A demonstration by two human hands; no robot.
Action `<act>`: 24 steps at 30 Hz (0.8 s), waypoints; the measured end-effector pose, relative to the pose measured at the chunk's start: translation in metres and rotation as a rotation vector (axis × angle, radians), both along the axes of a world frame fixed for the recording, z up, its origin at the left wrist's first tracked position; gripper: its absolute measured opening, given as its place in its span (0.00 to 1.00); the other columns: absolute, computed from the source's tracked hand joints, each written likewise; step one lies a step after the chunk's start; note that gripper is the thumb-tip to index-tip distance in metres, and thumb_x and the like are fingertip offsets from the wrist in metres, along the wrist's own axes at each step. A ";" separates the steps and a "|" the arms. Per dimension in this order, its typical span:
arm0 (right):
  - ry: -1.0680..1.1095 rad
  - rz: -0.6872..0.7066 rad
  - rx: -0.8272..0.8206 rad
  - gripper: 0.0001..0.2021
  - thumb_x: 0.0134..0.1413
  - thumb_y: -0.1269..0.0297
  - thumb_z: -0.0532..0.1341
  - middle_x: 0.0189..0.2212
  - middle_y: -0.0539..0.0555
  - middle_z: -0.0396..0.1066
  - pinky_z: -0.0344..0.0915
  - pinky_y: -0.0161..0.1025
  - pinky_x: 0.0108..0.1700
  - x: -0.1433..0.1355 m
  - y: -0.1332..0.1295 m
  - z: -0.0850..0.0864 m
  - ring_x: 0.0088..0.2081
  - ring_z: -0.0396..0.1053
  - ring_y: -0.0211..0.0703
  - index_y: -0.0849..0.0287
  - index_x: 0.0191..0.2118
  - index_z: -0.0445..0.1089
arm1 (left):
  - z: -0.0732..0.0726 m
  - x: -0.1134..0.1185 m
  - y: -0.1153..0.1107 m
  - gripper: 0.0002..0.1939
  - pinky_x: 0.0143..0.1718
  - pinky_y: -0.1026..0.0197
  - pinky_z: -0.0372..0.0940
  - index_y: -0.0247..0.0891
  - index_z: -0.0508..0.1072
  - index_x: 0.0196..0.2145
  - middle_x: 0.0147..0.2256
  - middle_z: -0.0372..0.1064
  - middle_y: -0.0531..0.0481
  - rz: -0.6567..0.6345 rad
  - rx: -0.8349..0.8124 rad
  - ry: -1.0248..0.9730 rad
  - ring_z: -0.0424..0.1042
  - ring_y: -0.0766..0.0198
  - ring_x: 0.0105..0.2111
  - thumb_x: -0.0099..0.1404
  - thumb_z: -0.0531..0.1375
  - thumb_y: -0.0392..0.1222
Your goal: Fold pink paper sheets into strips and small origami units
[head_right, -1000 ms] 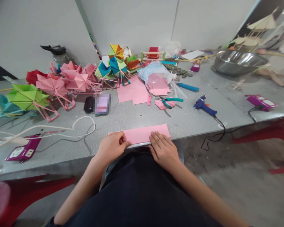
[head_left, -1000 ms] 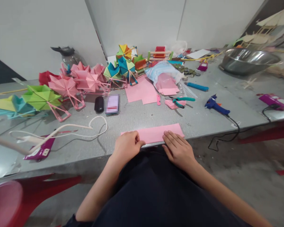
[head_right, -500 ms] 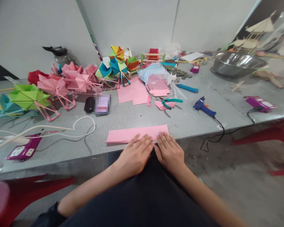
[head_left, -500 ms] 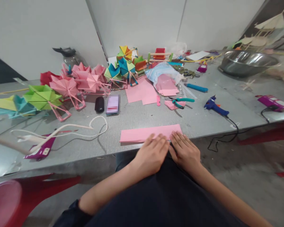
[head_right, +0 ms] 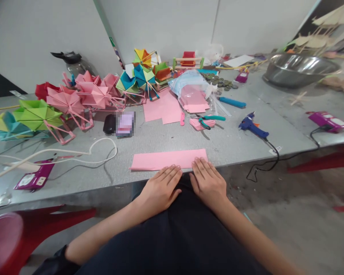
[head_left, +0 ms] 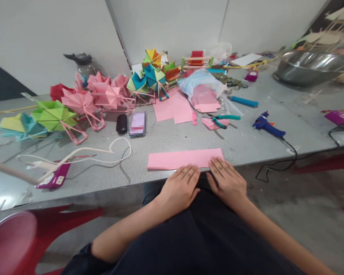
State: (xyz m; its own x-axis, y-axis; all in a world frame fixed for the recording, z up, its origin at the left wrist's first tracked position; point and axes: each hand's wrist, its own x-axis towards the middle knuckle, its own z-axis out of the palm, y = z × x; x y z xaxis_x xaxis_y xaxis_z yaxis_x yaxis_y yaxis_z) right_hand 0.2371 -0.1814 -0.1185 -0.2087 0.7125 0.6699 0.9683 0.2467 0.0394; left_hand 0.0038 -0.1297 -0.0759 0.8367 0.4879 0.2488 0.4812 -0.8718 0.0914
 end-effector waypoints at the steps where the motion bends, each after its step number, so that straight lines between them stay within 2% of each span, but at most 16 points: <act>1: 0.002 -0.001 0.003 0.26 0.71 0.66 0.63 0.61 0.63 0.78 0.71 0.50 0.66 0.000 0.000 0.000 0.61 0.79 0.57 0.63 0.70 0.71 | -0.001 -0.004 0.000 0.28 0.75 0.49 0.58 0.28 0.66 0.70 0.68 0.69 0.33 0.019 0.006 -0.011 0.67 0.50 0.71 0.82 0.52 0.48; 6: -0.013 0.001 0.024 0.25 0.71 0.66 0.64 0.61 0.64 0.79 0.72 0.51 0.65 -0.001 0.001 0.002 0.60 0.80 0.58 0.65 0.69 0.72 | -0.004 -0.029 0.001 0.28 0.73 0.46 0.63 0.30 0.66 0.71 0.68 0.70 0.32 0.096 0.017 -0.033 0.67 0.48 0.71 0.80 0.55 0.46; 9: 0.013 -0.004 0.020 0.26 0.71 0.66 0.63 0.61 0.62 0.78 0.72 0.51 0.65 0.000 0.000 0.001 0.61 0.79 0.57 0.62 0.71 0.70 | -0.002 -0.050 0.001 0.28 0.72 0.44 0.65 0.31 0.66 0.72 0.68 0.70 0.32 0.159 0.015 -0.043 0.68 0.47 0.71 0.79 0.56 0.44; 12: 0.035 0.001 0.020 0.27 0.71 0.65 0.64 0.62 0.62 0.78 0.71 0.51 0.66 0.000 -0.002 -0.003 0.61 0.79 0.57 0.63 0.72 0.69 | 0.002 -0.071 0.000 0.27 0.70 0.43 0.68 0.32 0.69 0.71 0.67 0.71 0.32 0.257 0.038 -0.050 0.71 0.45 0.68 0.78 0.57 0.44; 16: 0.041 -0.012 -0.029 0.24 0.73 0.61 0.63 0.61 0.63 0.79 0.69 0.53 0.67 -0.005 0.001 0.000 0.61 0.79 0.59 0.62 0.68 0.74 | 0.003 -0.090 0.001 0.24 0.68 0.43 0.70 0.32 0.73 0.67 0.65 0.73 0.33 0.353 0.089 -0.034 0.74 0.45 0.66 0.79 0.56 0.44; 18: 0.061 -0.024 -0.052 0.20 0.73 0.59 0.62 0.59 0.62 0.80 0.66 0.58 0.69 -0.009 0.004 0.015 0.60 0.79 0.60 0.60 0.63 0.78 | 0.002 -0.092 0.002 0.23 0.68 0.43 0.69 0.32 0.76 0.64 0.64 0.74 0.33 0.360 0.108 -0.041 0.74 0.44 0.66 0.80 0.55 0.45; 21: 0.143 0.006 -0.020 0.14 0.74 0.55 0.62 0.58 0.57 0.82 0.64 0.62 0.70 -0.007 -0.002 0.060 0.59 0.80 0.61 0.53 0.53 0.83 | 0.001 -0.088 0.004 0.20 0.67 0.42 0.69 0.33 0.78 0.61 0.62 0.77 0.34 0.383 0.116 -0.071 0.76 0.44 0.63 0.80 0.56 0.45; 23: 0.199 0.095 -0.012 0.15 0.74 0.51 0.60 0.53 0.54 0.84 0.68 0.61 0.67 0.003 -0.024 0.092 0.55 0.82 0.59 0.47 0.47 0.83 | 0.004 -0.084 0.004 0.18 0.64 0.43 0.71 0.36 0.80 0.58 0.59 0.79 0.36 0.413 0.108 -0.094 0.78 0.45 0.61 0.81 0.56 0.44; 24: 0.211 0.118 -0.046 0.15 0.74 0.49 0.59 0.53 0.53 0.84 0.71 0.61 0.65 0.011 -0.041 0.104 0.56 0.81 0.59 0.45 0.48 0.83 | 0.006 -0.082 0.004 0.17 0.62 0.44 0.72 0.37 0.81 0.57 0.58 0.80 0.37 0.425 0.108 -0.104 0.79 0.45 0.59 0.81 0.56 0.44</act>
State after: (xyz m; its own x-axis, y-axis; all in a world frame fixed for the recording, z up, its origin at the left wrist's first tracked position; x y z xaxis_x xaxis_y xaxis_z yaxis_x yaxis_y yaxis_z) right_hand 0.2481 -0.2219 -0.0144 -0.1509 0.7225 0.6747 0.9183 0.3552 -0.1749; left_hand -0.0781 -0.1252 -0.0704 0.5355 0.7493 0.3895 0.7916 -0.6061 0.0776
